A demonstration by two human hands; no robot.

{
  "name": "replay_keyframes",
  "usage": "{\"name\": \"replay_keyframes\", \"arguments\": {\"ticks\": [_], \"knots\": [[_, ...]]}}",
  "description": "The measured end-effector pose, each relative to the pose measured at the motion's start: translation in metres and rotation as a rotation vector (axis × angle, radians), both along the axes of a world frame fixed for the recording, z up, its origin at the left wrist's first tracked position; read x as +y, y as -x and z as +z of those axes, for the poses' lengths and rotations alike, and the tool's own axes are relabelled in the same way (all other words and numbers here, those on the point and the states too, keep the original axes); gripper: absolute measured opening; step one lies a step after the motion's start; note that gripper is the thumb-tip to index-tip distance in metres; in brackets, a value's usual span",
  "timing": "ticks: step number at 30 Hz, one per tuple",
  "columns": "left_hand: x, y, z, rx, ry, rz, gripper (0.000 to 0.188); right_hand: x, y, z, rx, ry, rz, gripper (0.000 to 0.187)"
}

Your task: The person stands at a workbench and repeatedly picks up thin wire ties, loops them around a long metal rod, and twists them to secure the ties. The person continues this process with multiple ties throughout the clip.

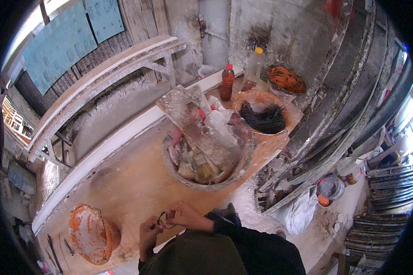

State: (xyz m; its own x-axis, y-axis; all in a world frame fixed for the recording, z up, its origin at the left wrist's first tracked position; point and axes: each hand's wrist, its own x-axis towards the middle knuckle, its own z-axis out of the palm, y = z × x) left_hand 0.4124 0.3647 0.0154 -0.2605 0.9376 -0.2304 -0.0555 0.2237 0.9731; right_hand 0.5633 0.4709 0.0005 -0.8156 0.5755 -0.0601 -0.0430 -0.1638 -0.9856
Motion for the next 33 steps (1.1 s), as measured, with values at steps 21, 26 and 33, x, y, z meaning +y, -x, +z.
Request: {"name": "replay_keyframes", "arguments": {"ticks": [21,26,33], "knots": [[0.052,-0.153,-0.005,0.045,0.064,0.402,0.005,0.075,-0.183,0.038,0.163,0.149,0.522,0.018],[0.071,-0.193,-0.007,0.195,0.076,0.309,0.006,0.084,-0.212,0.031,0.067,0.306,0.395,0.015],[0.057,-0.223,0.005,-0.111,-0.015,-0.068,0.010,0.082,-0.203,-0.004,-0.120,-0.085,-0.040,0.013]]}}
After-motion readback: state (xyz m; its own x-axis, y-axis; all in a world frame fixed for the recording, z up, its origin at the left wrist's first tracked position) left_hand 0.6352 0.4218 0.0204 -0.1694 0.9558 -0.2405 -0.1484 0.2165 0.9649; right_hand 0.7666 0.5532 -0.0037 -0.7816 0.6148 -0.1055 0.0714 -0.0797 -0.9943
